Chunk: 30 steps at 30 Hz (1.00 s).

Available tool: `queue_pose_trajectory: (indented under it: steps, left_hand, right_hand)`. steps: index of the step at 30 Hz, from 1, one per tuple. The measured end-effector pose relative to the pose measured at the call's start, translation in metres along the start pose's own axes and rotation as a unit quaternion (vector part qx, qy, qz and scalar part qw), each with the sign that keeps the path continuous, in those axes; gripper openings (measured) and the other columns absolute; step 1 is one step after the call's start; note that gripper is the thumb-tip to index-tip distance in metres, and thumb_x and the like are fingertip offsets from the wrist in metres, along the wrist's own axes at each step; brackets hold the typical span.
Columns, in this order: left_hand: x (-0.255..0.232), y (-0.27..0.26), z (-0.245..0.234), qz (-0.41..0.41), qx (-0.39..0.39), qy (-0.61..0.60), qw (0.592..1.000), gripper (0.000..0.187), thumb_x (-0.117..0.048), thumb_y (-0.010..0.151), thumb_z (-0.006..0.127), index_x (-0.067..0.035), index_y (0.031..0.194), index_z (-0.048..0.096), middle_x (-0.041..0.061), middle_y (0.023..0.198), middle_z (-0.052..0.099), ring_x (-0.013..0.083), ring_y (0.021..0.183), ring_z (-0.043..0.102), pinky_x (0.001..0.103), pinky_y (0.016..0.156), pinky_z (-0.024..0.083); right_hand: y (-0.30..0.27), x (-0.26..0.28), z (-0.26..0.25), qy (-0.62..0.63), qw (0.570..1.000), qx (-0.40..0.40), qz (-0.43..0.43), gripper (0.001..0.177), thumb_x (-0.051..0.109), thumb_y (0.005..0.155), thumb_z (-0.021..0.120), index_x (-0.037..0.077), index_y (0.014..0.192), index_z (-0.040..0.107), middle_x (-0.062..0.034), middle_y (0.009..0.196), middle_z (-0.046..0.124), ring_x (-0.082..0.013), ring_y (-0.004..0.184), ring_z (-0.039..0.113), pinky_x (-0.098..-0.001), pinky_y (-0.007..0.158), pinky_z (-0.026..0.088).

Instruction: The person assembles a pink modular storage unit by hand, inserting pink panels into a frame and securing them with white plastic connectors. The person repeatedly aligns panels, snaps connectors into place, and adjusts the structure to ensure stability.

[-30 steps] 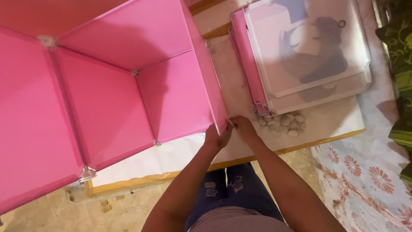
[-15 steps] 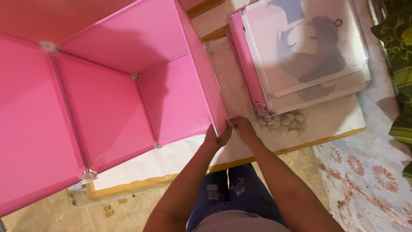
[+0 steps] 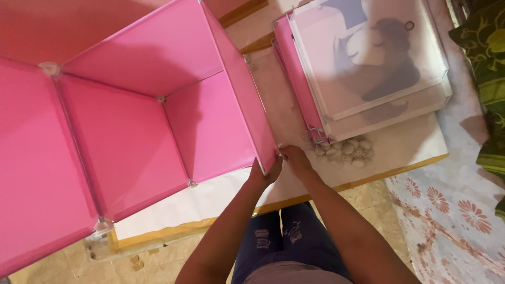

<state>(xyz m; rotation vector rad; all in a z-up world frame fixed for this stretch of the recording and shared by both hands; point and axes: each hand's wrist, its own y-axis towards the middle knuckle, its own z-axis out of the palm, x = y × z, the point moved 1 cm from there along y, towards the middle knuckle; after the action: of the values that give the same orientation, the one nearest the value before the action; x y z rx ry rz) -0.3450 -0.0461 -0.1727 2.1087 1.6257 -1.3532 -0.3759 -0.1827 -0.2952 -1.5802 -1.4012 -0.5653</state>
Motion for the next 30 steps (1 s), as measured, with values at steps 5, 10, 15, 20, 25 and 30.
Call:
queue_pose_trajectory:
  steps: [5, 10, 15, 20, 25, 30]
  left_hand:
    - [-0.008, -0.003, -0.005, 0.009, -0.014, -0.033, 0.999, 0.021, -0.015, 0.095, 0.050, -0.008, 0.102, 0.068, 0.017, 0.092, 0.071, 0.0335, 0.089, 0.071, 0.043, 0.077, 0.056]
    - [-0.002, -0.003, 0.002, -0.092, 0.027, -0.012, 0.995, 0.023, -0.023, 0.100, 0.050, -0.007, 0.110, 0.064, 0.019, 0.091, 0.069, 0.0358, 0.087, 0.071, 0.045, 0.075, 0.056]
    - [0.011, -0.002, 0.012, -0.083, 0.014, -0.010, 0.996, 0.026, -0.027, 0.100, 0.052, -0.007, 0.112, 0.064, 0.021, 0.094, 0.069, 0.0381, 0.090, 0.070, 0.047, 0.076, 0.056]
    - [0.021, 0.000, 0.017, -0.039, -0.002, -0.022, 0.999, 0.029, -0.031, 0.099, 0.050, -0.011, 0.112, 0.067, 0.019, 0.101, 0.071, 0.0392, 0.096, 0.070, 0.047, 0.081, 0.055]
    - [0.016, 0.000, 0.012, -0.064, 0.006, -0.006, 0.998, 0.034, -0.035, 0.099, 0.049, -0.011, 0.115, 0.067, 0.020, 0.105, 0.071, 0.0410, 0.101, 0.067, 0.049, 0.085, 0.054]
    - [0.025, 0.013, 0.016, -0.181, 0.112, 0.095, 0.972, 0.038, -0.038, 0.099, 0.054, -0.005, 0.116, 0.065, 0.026, 0.107, 0.069, 0.0426, 0.104, 0.068, 0.050, 0.088, 0.055]
  right_hand:
    - [0.001, -0.002, 0.004, 0.051, 0.998, 0.002, 0.037, 0.028, 0.019, 0.095, 0.055, -0.001, 0.077, 0.060, -0.0151, 0.069, 0.057, -0.0254, 0.062, 0.056, -0.0400, 0.062, 0.046]
    - [0.000, -0.011, 0.012, 0.050, 0.998, -0.003, 0.048, 0.023, 0.018, 0.097, 0.057, -0.001, 0.086, 0.066, -0.0175, 0.074, 0.063, -0.0278, 0.068, 0.063, -0.0394, 0.066, 0.049]
    - [0.005, -0.018, 0.016, -0.038, 0.999, 0.000, -0.012, 0.020, 0.009, 0.089, 0.057, 0.004, 0.097, 0.074, -0.0208, 0.093, 0.070, -0.0356, 0.083, 0.070, -0.0418, 0.073, 0.054]
    - [0.003, -0.020, 0.019, -0.017, 1.000, -0.018, -0.011, 0.022, 0.011, 0.093, 0.057, 0.004, 0.102, 0.076, -0.0223, 0.101, 0.071, -0.0384, 0.090, 0.070, -0.0432, 0.077, 0.055]
    - [-0.001, -0.012, 0.015, -0.004, 1.000, 0.008, 0.013, 0.029, 0.014, 0.098, 0.049, 0.007, 0.111, 0.073, -0.0204, 0.106, 0.069, -0.0381, 0.098, 0.068, -0.0429, 0.086, 0.055]
    - [0.002, 0.009, -0.009, -0.125, 0.990, 0.070, -0.019, 0.042, 0.009, 0.088, 0.060, 0.008, 0.129, 0.064, -0.0229, 0.110, 0.066, -0.0415, 0.104, 0.064, -0.0456, 0.090, 0.053]
